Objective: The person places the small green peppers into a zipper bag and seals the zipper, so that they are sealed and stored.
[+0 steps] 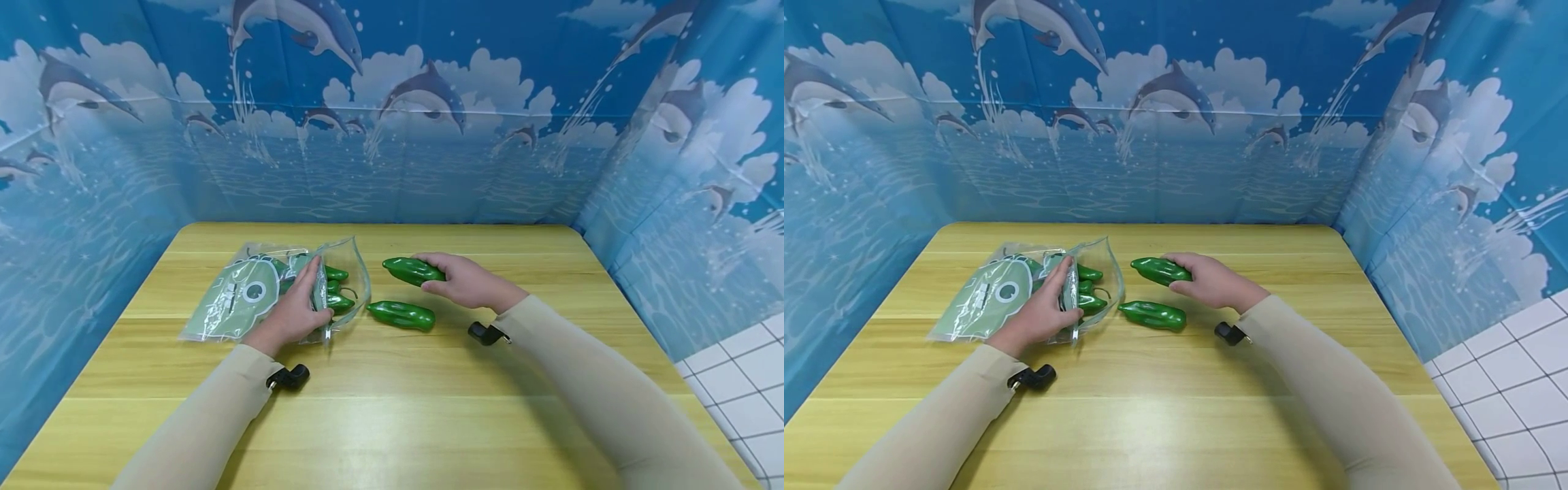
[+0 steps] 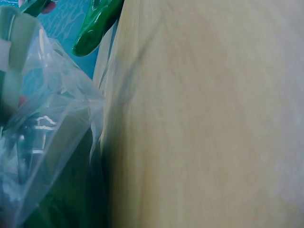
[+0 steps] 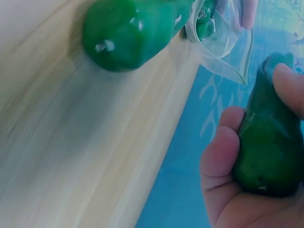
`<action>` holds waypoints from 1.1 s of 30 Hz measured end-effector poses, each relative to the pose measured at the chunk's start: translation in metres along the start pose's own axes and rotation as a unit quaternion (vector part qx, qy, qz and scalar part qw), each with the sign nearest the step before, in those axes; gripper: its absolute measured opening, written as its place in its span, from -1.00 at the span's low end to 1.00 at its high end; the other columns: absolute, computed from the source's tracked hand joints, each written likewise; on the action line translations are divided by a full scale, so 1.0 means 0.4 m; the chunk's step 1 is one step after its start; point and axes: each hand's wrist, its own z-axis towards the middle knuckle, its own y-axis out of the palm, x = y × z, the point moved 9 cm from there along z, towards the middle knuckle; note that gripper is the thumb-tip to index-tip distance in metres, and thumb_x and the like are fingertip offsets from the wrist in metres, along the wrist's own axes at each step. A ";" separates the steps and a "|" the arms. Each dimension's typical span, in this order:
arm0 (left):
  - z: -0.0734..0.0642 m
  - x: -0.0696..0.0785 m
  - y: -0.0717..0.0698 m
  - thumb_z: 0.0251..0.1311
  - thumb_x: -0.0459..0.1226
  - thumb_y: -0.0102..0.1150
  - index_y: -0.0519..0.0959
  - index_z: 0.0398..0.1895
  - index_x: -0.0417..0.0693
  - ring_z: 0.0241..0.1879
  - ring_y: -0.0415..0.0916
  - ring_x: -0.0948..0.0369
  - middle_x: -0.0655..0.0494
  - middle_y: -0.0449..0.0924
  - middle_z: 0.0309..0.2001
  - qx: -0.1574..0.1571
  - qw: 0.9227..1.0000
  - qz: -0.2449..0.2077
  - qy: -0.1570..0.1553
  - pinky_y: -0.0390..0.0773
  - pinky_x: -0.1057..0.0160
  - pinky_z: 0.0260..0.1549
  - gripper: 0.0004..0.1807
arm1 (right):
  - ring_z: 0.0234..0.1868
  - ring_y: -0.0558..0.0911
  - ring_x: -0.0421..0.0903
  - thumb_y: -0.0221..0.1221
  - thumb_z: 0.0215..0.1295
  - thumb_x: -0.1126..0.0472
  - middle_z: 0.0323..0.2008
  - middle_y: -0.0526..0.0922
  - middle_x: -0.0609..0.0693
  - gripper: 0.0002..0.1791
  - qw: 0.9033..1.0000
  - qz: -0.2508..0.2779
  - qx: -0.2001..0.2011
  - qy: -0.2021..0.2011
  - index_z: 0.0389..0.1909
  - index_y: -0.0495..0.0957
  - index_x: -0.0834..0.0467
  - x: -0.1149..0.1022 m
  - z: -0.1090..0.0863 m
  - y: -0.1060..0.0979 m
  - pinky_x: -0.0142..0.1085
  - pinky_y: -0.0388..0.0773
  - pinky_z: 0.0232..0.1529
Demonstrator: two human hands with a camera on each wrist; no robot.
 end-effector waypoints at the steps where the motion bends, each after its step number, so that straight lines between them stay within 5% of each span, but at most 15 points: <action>1: 0.000 0.001 0.000 0.18 -0.19 0.27 -0.37 0.75 0.05 0.66 -0.10 -0.27 -0.05 -0.38 0.75 0.000 1.000 0.000 0.001 0.30 -0.39 0.43 0.24 | 0.17 0.63 0.01 0.17 0.59 0.09 0.32 0.56 0.10 -0.31 1.000 -0.002 0.002 0.001 0.64 0.21 0.03 -0.002 0.005 0.002 0.01 0.58 0.18; 28: -0.002 -0.008 0.003 0.20 -0.19 0.29 -0.37 0.75 0.11 0.65 -0.06 -0.28 -0.03 -0.40 0.75 0.000 1.000 -0.007 -0.009 0.39 -0.39 0.36 0.24 | 0.19 0.69 -0.05 0.30 0.48 0.11 0.32 0.65 0.01 -0.38 0.992 -0.122 -0.005 -0.015 0.51 0.45 0.04 -0.122 0.165 0.121 -0.07 0.63 0.21; 33: -0.003 -0.009 0.002 0.21 -0.19 0.29 -0.38 0.75 0.14 0.61 0.06 -0.29 -0.01 -0.39 0.75 0.002 1.000 -0.005 -0.010 0.50 -0.34 0.26 0.24 | 0.39 0.59 0.02 0.28 0.50 0.07 0.46 0.53 0.02 -0.34 0.986 -0.161 -0.029 -0.005 0.56 0.38 0.06 -0.125 0.183 0.151 -0.05 0.53 0.39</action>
